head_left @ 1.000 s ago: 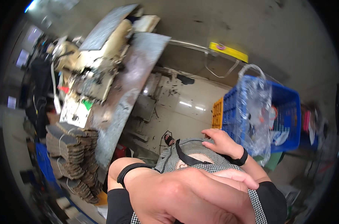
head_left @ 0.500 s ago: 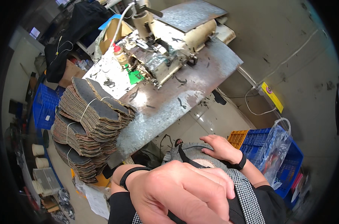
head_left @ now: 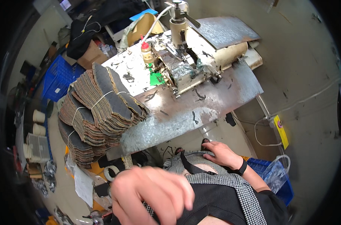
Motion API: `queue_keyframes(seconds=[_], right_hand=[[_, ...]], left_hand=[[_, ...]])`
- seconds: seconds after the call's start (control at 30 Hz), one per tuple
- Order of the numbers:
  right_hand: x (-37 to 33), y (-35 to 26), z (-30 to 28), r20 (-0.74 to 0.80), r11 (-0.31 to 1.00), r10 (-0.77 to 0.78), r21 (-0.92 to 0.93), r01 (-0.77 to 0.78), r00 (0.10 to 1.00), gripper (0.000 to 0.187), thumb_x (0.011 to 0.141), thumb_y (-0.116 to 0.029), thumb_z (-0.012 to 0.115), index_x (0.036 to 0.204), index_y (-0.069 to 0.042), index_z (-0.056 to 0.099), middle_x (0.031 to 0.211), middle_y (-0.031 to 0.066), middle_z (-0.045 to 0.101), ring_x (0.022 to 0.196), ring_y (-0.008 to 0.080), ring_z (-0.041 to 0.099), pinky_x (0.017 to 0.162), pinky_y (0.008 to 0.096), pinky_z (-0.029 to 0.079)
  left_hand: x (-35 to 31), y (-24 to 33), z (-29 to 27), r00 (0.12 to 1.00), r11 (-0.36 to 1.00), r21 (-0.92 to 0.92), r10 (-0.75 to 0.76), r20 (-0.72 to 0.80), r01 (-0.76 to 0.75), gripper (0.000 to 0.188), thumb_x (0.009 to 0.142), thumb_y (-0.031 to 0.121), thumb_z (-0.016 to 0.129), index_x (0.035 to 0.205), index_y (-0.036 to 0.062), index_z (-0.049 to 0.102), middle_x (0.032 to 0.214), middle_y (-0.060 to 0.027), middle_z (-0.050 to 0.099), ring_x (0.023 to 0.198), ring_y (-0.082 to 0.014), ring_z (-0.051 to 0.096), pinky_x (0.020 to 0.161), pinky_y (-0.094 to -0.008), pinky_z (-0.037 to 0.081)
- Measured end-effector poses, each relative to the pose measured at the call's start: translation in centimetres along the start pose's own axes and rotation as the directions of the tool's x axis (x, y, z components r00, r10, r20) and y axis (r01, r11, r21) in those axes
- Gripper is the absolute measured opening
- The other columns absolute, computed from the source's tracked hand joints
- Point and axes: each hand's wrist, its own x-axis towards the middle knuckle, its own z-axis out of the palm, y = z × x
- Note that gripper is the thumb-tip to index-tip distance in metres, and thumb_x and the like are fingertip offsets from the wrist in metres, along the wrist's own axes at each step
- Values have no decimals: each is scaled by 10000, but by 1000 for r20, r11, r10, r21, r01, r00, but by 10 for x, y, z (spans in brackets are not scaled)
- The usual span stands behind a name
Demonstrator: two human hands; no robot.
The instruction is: Organizing, unbagging, and aligning padded shoe components at an industrial stitching workstation.
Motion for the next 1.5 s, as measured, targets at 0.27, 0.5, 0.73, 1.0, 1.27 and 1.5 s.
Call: queue_keyframes(seconds=[0.27,0.5,0.73,1.0,1.27,1.5], right_hand=[[1,50,-46,60,984,-69,-159,78,996,418,811,-236,637,1152,-5,568,1002,185,630,959,348,600,845,420,483],[7,78,-56,109,968,-153,-186,171,982,388,810,-219,643,1131,-14,573,983,185,630,935,363,599,815,438,485],[9,89,-64,131,957,-195,-190,218,972,376,812,-214,647,1122,-16,570,981,194,626,945,372,593,807,446,485],[5,107,-73,118,957,-230,-152,246,966,422,811,-237,661,1156,-21,550,993,206,616,948,388,587,787,453,485],[49,36,-112,-34,865,-469,184,466,883,518,792,-130,701,1258,-8,510,1124,170,571,962,329,617,844,401,498],[82,-43,-120,-329,534,-802,-22,845,499,393,752,-73,682,1114,-1,548,1077,158,575,939,341,590,824,391,494]], left_hand=[[-52,-4,-38,363,61,447,492,-791,892,542,872,262,642,1275,-63,481,1276,-210,490,1197,-286,476,1044,-384,340],[-97,21,-114,-93,-309,-341,605,-791,888,1120,670,592,753,1422,-68,251,1392,-333,342,1286,-443,371,1088,-440,274],[-107,38,-158,-159,-284,-384,585,-795,879,1289,571,527,837,1448,-74,109,1317,-342,443,1237,-438,446,1014,-443,406],[-101,57,-122,-166,447,123,553,-817,886,1080,597,211,839,1380,-158,192,1177,-224,572,1004,-256,613,862,-320,485],[-72,-34,-19,-10,932,231,244,-970,278,582,783,346,616,1217,-35,540,1145,-175,622,1014,-285,620,905,-375,498],[-58,-139,-8,211,996,-42,-25,-977,-77,549,767,232,688,1238,9,515,1175,-107,603,1035,-221,608,911,-330,496]])
